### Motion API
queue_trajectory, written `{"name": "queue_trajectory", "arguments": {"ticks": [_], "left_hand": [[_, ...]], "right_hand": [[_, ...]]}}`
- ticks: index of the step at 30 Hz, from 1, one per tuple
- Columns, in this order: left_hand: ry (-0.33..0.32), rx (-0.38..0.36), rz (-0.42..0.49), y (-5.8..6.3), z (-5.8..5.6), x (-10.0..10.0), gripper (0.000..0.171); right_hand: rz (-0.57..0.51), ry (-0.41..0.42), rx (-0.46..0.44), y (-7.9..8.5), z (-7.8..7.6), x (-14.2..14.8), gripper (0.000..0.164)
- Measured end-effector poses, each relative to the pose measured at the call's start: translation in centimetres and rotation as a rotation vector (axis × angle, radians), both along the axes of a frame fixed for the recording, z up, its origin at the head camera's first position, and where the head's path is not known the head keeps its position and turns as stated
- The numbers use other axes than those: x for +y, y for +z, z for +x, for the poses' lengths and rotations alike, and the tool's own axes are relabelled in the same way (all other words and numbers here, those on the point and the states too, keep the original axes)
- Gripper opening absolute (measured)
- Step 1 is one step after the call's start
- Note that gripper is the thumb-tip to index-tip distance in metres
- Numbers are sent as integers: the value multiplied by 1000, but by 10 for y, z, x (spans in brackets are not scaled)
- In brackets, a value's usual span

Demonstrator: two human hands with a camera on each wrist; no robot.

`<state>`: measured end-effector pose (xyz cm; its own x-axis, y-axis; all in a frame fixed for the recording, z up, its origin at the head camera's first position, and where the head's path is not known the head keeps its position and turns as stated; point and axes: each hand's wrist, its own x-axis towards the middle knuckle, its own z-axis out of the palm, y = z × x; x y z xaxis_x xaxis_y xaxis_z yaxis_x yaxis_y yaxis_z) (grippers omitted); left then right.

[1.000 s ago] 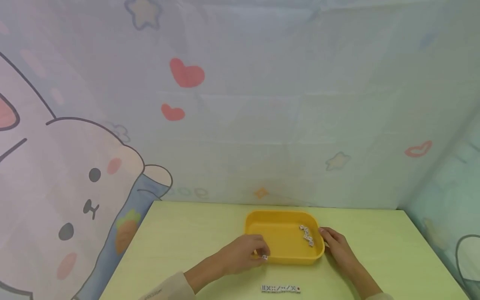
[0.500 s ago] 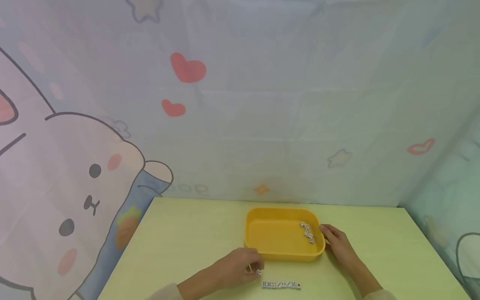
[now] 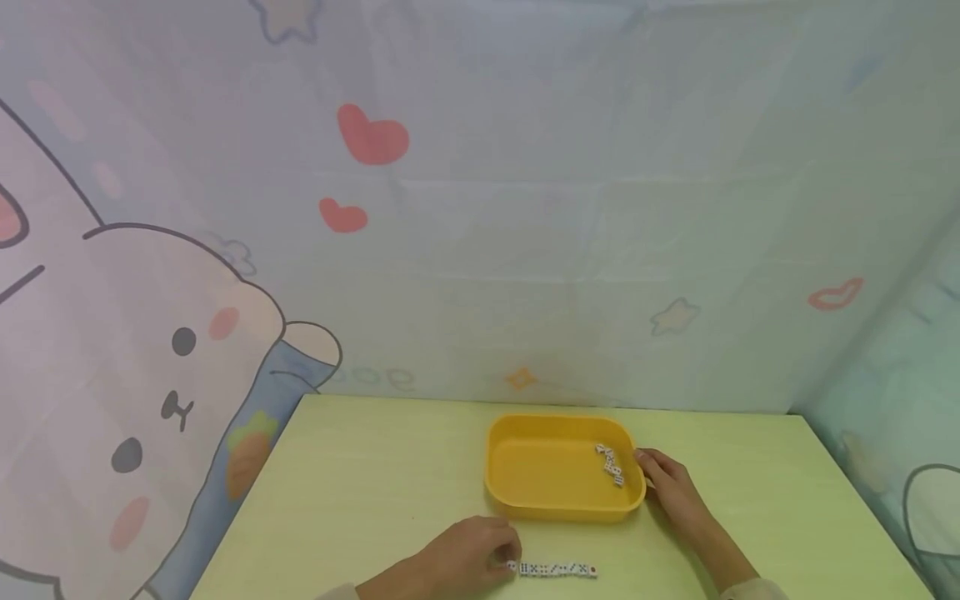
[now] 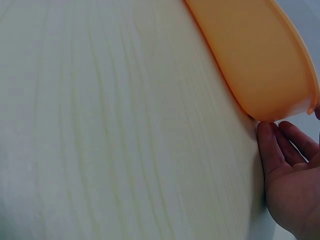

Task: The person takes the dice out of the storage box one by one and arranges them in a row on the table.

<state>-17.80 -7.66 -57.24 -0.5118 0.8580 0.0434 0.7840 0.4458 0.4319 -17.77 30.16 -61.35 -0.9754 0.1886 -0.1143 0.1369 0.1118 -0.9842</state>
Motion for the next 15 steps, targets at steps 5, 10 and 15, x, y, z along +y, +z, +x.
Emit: {"name": "queue_trajectory", "arguments": {"ticks": [5,10,15], "left_hand": [[-7,28,0,-2,0,0,12],[-1,36,-14,-1,1,2,13],[-7,37,-14,0,2,1,15]], "right_hand": [[-4,-5,-14,2,1,0,62],[5,-9,-17,5,1,-2,60],[-8,-8,-17,3,3,-2,61]]}}
